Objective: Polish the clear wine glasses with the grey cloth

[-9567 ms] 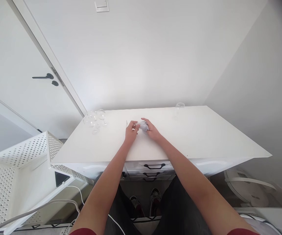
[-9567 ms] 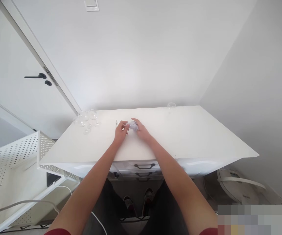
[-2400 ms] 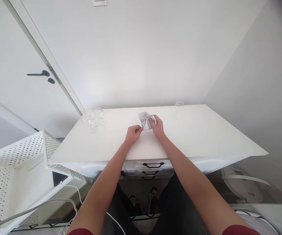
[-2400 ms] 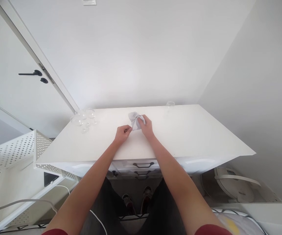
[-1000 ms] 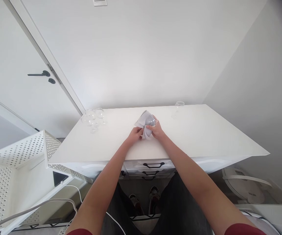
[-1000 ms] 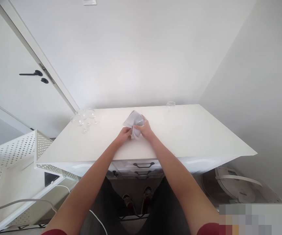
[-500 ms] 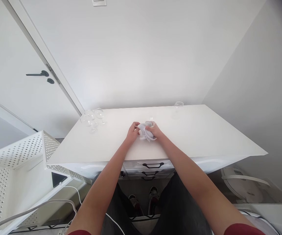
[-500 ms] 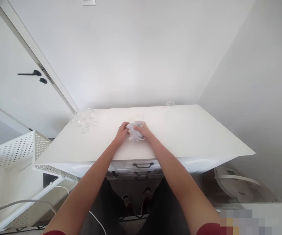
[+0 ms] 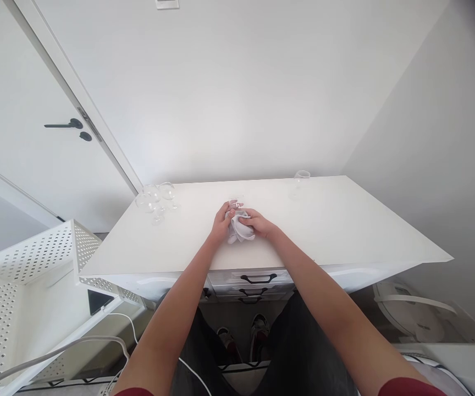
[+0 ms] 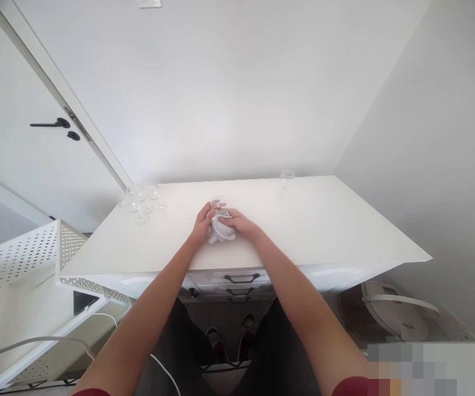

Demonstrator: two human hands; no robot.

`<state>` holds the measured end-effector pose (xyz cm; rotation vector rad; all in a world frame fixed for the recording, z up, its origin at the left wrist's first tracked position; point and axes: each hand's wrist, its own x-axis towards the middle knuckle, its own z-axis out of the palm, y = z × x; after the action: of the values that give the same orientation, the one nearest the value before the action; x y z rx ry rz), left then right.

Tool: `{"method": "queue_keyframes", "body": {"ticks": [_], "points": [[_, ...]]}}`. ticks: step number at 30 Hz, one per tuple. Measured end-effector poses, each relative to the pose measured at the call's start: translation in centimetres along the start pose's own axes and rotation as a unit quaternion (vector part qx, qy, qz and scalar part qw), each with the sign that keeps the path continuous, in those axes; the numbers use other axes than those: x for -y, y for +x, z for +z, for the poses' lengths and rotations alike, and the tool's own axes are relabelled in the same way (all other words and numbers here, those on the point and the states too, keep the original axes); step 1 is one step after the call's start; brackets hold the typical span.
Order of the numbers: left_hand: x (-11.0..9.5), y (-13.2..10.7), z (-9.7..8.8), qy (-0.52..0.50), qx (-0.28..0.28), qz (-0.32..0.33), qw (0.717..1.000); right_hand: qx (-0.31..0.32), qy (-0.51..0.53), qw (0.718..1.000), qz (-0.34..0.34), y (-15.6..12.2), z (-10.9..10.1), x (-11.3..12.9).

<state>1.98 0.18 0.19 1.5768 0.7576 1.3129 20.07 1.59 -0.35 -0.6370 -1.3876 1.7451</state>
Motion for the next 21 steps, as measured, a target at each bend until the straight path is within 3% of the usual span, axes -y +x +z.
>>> {"method": "queue_keyframes", "body": {"ticks": [5, 12, 16, 19, 21], "points": [[0.5, 0.1, -0.1, -0.020, -0.017, -0.004, 1.000, -0.086, -0.064, 0.993, -0.052, 1.0, -0.8, -1.1], [0.4, 0.1, -0.1, 0.002, -0.051, -0.038, 0.998, -0.064, 0.008, 0.995, 0.074, 0.5, -1.6, -1.2], [0.5, 0.2, -0.1, 0.043, -0.070, -0.014, 0.996, -0.065, -0.072, 0.995, 0.012, 0.7, -0.9, -0.9], [0.6, 0.4, -0.1, 0.103, -0.087, 0.008, 0.991, -0.103, -0.167, 0.979, -0.054, 0.9, -0.3, -0.8], [0.5, 0.3, -0.1, 0.124, -0.093, 0.022, 0.988, -0.106, -0.165, 0.979, -0.052, 1.0, -0.1, -0.7]]}}
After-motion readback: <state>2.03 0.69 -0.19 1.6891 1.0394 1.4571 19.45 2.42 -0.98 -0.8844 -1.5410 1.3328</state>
